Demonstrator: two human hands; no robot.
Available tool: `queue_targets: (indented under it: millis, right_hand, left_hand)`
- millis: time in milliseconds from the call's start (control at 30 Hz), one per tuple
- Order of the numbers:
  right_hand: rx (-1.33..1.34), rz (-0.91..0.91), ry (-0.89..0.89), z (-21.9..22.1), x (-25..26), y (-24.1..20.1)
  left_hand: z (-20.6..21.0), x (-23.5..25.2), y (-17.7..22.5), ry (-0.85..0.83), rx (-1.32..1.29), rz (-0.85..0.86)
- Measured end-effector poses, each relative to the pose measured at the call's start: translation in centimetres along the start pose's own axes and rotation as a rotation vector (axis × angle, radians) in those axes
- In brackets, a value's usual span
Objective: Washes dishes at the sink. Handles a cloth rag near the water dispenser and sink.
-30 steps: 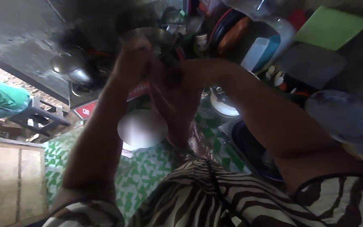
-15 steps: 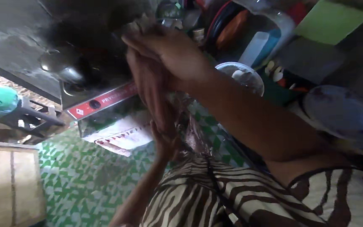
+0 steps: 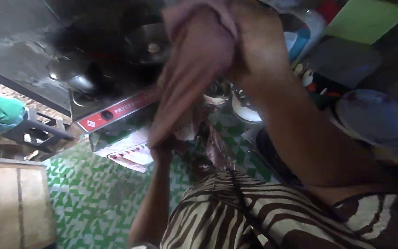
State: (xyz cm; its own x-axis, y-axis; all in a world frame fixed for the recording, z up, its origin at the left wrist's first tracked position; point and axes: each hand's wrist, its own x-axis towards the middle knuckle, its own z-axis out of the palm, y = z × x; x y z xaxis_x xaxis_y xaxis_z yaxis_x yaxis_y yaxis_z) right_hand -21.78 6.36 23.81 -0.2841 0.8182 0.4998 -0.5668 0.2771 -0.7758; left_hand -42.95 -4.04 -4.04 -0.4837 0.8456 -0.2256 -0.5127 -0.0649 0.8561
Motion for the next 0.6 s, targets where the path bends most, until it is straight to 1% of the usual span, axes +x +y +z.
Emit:
queue_targets:
  millis: [33, 67, 133, 167, 200, 267, 300, 333, 400, 433, 467, 500, 533, 567, 600]
  right_hand:
    - [-0.103, 0.138, 0.292, 0.4, -2.8, -1.2]
    - [-0.175, 0.247, 0.413, -1.2, -5.6, -1.2]
    - [-0.256, 0.454, 0.546, -6.6, -12.0, 0.9]
    - [-0.348, 0.596, 0.57, -9.4, -15.6, 2.1]
    - [-0.467, 0.745, 0.549, -12.0, -19.0, 3.2]
    - [-0.678, 1.065, 0.401, -14.8, -23.8, 4.7]
    - [-0.777, 1.128, 0.299, -15.2, -25.2, 5.0]
    - [-0.87, 1.123, 0.207, -15.2, -26.1, 5.3]
    - [-0.974, 1.009, 0.068, -14.4, -27.0, 5.7]
    - [-0.94, 0.924, 0.054, -13.5, -27.3, 5.9]
    - [-0.881, 0.833, 0.059, -12.5, -27.6, 6.3]
    - [-0.821, 0.761, 0.084, -11.5, -27.7, 6.4]
    - [-0.804, 0.782, 0.093, -10.4, -27.2, 5.6]
    - [-0.854, 0.884, 0.084, -9.2, -26.4, 4.1]
    - [-0.92, 0.6, 0.083, -10.1, -29.0, 5.9]
  left_hand:
    - [-0.2, -0.3, 1.6, -0.057, -0.109, -0.07]
    - [-0.1, -0.7, 3.1, -0.133, -0.175, -0.111]
    - [0.8, -1.4, 5.4, -0.299, -0.244, -0.107]
    - [1.8, -2.0, 6.2, -0.347, -0.256, -0.088]
    - [3.0, -2.7, 6.9, -0.401, -0.269, -0.076]
    - [6.0, -4.6, 7.8, -0.483, -0.237, -0.084]
    - [7.7, -5.7, 8.1, -0.525, -0.188, -0.117]
    - [9.5, -6.8, 8.2, -0.561, -0.111, -0.153]
    - [12.4, -9.1, 7.7, -0.67, -0.008, -0.249]
    - [13.6, -10.3, 7.2, -0.719, 0.037, -0.284]
    - [14.6, -11.4, 6.7, -0.772, 0.099, -0.274]
    - [15.5, -12.1, 6.2, -0.902, 0.141, -0.209]
    - [16.4, -12.5, 5.8, -1.025, 0.187, -0.118]
    - [17.4, -13.0, 5.5, -1.123, 0.234, 0.002]
    - [18.1, -13.5, 5.3, -1.185, 0.288, 0.132]
